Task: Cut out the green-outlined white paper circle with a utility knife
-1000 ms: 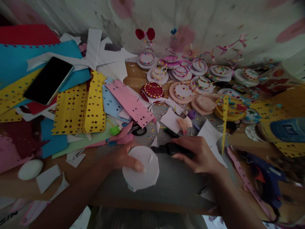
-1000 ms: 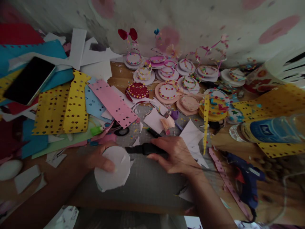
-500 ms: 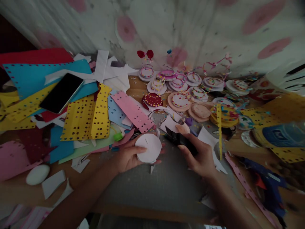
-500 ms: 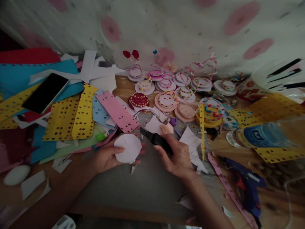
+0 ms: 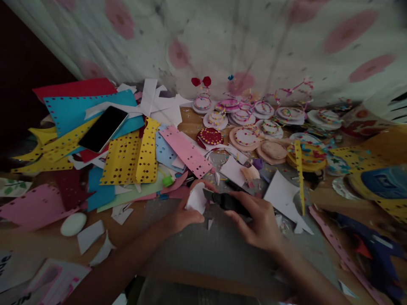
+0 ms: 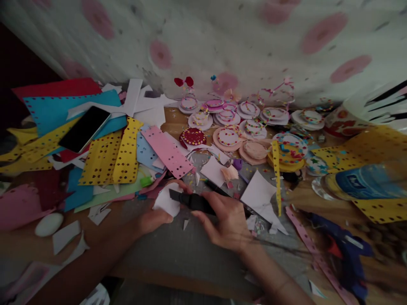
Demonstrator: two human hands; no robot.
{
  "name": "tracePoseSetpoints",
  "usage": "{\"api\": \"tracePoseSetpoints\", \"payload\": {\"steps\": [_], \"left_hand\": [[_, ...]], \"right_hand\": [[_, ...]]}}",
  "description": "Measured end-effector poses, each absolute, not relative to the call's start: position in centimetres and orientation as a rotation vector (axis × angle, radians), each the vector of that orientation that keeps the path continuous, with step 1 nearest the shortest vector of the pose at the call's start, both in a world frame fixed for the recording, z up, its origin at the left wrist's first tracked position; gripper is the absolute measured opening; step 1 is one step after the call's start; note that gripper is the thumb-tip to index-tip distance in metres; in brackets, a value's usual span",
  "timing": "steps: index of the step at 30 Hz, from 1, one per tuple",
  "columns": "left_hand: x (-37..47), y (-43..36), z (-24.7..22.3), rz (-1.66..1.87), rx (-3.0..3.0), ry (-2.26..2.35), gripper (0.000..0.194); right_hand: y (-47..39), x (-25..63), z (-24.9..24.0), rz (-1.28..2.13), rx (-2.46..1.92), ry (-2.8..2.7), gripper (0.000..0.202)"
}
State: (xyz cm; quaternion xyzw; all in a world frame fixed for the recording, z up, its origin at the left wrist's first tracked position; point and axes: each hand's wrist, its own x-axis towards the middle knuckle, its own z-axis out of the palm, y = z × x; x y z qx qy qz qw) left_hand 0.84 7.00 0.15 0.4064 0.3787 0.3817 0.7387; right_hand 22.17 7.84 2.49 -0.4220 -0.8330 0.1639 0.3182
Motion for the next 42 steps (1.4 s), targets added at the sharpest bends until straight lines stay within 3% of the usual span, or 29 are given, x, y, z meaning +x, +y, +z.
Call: {"api": "tracePoseSetpoints", "payload": {"steps": [8, 18, 23, 30, 42], "left_hand": [[1.9, 6.7, 0.3, 0.913, 1.113, 0.940, 0.053], [1.2, 6.3, 1.1, 0.845, 1.160, 0.852, 0.065], [1.9, 6.5, 0.4, 0.912, 1.178, 0.872, 0.073], [1.4, 6.1, 1.3, 0.814, 1.268, 0.916, 0.069], [1.5, 6.5, 0.1, 0.909, 1.287, 1.026, 0.068]], "right_hand": [[6.7, 20.9, 2.8, 0.423, -0.995, -2.301, 0.032], [7.6, 21.8, 2.3, 0.314, -1.154, -2.184, 0.029], [7.1, 21.4, 2.7, 0.377, -0.997, -2.306, 0.034], [7.8, 22.1, 2.4, 0.298, -1.155, -2.220, 0.031], [7.3, 21.6, 2.8, 0.349, -1.024, -2.319, 0.035]]}}
